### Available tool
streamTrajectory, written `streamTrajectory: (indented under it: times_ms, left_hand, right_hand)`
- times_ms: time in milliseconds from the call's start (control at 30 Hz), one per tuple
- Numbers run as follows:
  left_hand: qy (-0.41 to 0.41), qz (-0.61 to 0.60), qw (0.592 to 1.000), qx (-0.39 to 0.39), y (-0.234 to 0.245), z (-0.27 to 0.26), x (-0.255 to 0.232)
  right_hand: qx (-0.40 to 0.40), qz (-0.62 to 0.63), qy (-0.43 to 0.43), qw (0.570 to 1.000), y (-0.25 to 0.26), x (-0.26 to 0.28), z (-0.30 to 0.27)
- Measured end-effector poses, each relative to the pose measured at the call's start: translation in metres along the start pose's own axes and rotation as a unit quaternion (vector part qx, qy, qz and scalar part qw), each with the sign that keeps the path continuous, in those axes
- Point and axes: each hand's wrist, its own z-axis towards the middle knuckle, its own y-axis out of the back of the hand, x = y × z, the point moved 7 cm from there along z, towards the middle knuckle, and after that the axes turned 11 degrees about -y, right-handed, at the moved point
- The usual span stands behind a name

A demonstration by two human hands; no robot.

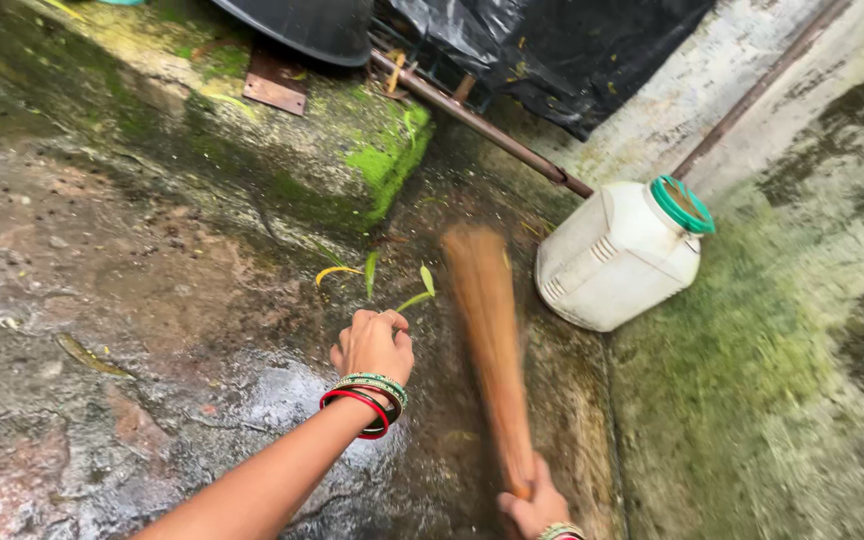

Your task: The person uses a broom to sweep leaves and debris across a wet floor, moving them into a pile and using a bucket to help gather them.

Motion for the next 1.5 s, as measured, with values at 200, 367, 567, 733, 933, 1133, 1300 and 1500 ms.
streamTrajectory:
  times_ms: [200,367,567,733,933,1133,1300,1500]
  left_hand:
    - [-0.008,0.024,1.000,-0.014,0.008,0.019,0.008]
    - [0.016,0.042,0.999,-0.019,0.011,0.031,0.007]
    - [0.050,0.121,0.991,0.006,0.012,0.032,-0.029]
    - [0.054,0.157,0.986,0.022,0.020,0.043,-0.065]
    - [0.074,0.082,0.994,0.026,-0.025,0.079,-0.074]
    - [0.103,0.003,0.993,0.061,-0.096,0.105,-0.071]
    - [0.134,-0.071,0.986,0.073,-0.127,0.122,-0.069]
    - [0.166,-0.116,0.977,0.060,-0.126,0.138,-0.053]
  right_hand:
    - [0.046,-0.097,-0.049,0.993,-0.045,0.032,0.036]
    - [0.049,0.079,0.064,0.994,-0.030,0.053,0.054]
    - [0.064,-0.071,0.019,0.995,-0.061,0.102,0.069]
    - [0.066,0.100,-0.013,0.993,0.001,0.092,0.077]
    - [0.095,-0.022,0.003,0.995,-0.012,0.084,0.110]
    - [0.035,0.020,-0.105,0.994,-0.008,0.066,0.111]
    - [0.080,-0.078,-0.082,0.990,-0.020,0.100,0.102]
    - [-0.009,-0.006,-0.028,1.000,0.065,0.140,0.067]
